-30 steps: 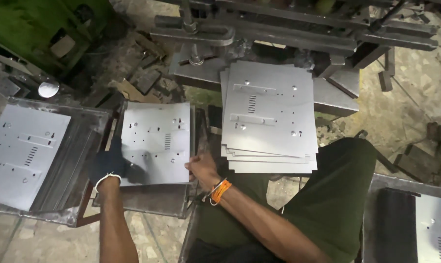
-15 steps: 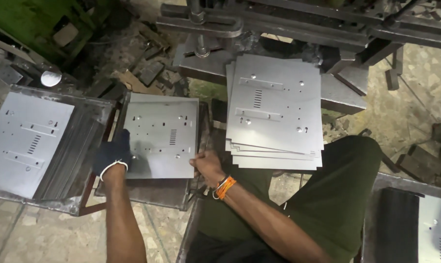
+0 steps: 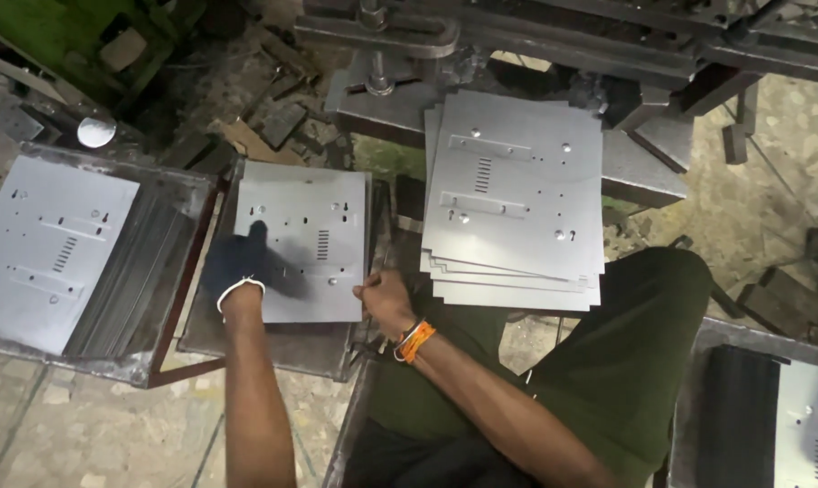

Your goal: Manually feeding metal components into a stamping machine and stacking the finished parts.

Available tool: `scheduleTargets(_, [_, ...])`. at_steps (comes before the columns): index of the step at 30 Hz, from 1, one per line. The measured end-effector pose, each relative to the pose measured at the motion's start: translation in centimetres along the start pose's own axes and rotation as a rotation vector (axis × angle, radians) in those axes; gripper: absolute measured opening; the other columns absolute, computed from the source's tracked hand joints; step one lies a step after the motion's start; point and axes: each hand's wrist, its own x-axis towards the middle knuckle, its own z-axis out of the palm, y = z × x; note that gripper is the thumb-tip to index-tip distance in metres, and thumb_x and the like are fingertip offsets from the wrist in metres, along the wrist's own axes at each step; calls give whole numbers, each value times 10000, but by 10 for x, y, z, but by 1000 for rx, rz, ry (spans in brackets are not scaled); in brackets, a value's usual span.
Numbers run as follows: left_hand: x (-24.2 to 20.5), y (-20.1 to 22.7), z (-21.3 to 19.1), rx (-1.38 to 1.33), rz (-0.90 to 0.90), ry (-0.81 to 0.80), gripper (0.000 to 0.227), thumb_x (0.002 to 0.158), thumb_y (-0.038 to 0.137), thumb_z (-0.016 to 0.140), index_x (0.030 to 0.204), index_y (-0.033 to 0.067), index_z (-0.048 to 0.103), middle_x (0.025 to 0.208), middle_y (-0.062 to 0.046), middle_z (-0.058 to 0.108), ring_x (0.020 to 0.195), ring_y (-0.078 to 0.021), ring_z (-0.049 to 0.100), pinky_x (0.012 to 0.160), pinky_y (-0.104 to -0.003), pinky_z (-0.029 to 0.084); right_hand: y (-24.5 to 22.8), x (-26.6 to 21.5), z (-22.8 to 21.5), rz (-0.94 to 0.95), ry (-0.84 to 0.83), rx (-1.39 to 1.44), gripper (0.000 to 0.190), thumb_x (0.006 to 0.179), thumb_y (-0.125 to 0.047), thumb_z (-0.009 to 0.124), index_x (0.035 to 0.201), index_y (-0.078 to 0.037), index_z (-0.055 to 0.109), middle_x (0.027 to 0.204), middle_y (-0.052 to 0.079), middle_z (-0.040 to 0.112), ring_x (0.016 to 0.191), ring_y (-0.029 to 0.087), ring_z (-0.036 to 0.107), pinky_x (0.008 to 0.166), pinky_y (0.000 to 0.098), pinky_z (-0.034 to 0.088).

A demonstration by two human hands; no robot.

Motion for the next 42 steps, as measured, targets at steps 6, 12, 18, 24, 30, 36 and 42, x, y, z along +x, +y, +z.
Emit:
scheduleTargets(6, [15,-45,23,174,23,102,574,911,570,594,1024,40,784,1118,-256,714,1031,-445,679,884,-551,533,27,23,0,-100,100,0,285,795,-22,792,987,-50,584,860,34,633,737,114,642,546,292,549])
scheduleTargets(12, [27,-54,19,167,18,3,516,978,489,573,1028,26,796,1155,-270,708,1081,-471,660,953,-539,521,14,14,1,-25,82,-24,276,807,-53,774,976,-59,555,816,19,622,672,139,621,503,329,507])
scheduleTargets(18, [17,-28,0,136,-114,87,560,903,524,604,1029,1,759,1095,-268,709,1024,-460,676,876,-563,527,8,10,-5,-9,67,-48,282,835,-69,762,982,-55,521,812,47,600,642,170,581,512,333,484])
scheduleTargets(24, [19,-10,9,58,5,90,642,959,624,598,988,8,778,1055,-277,713,992,-468,671,858,-559,529,48,34,-2,-300,150,-246,265,793,-100,849,918,-49,621,854,56,650,708,146,643,589,309,536])
scheduleTargets(30, [34,-45,32,148,72,86,351,903,299,650,985,-20,771,1063,-301,708,1017,-472,681,907,-531,544,18,16,-4,-65,98,13,308,776,-78,777,966,-57,536,833,77,621,632,146,603,501,345,516])
scheduleTargets(36, [44,-52,25,-10,-40,88,361,806,278,630,1008,15,770,1085,-288,700,1056,-482,653,921,-545,522,57,52,-4,-196,38,39,302,789,-63,779,963,-49,533,826,76,583,663,166,570,553,346,501])
scheduleTargets(42, [62,-54,29,-48,-101,-51,506,927,470,603,1062,4,749,1132,-307,680,1090,-484,642,937,-553,513,20,24,-5,-177,176,-277,304,763,-89,827,889,-50,552,817,75,622,743,190,614,689,339,533])
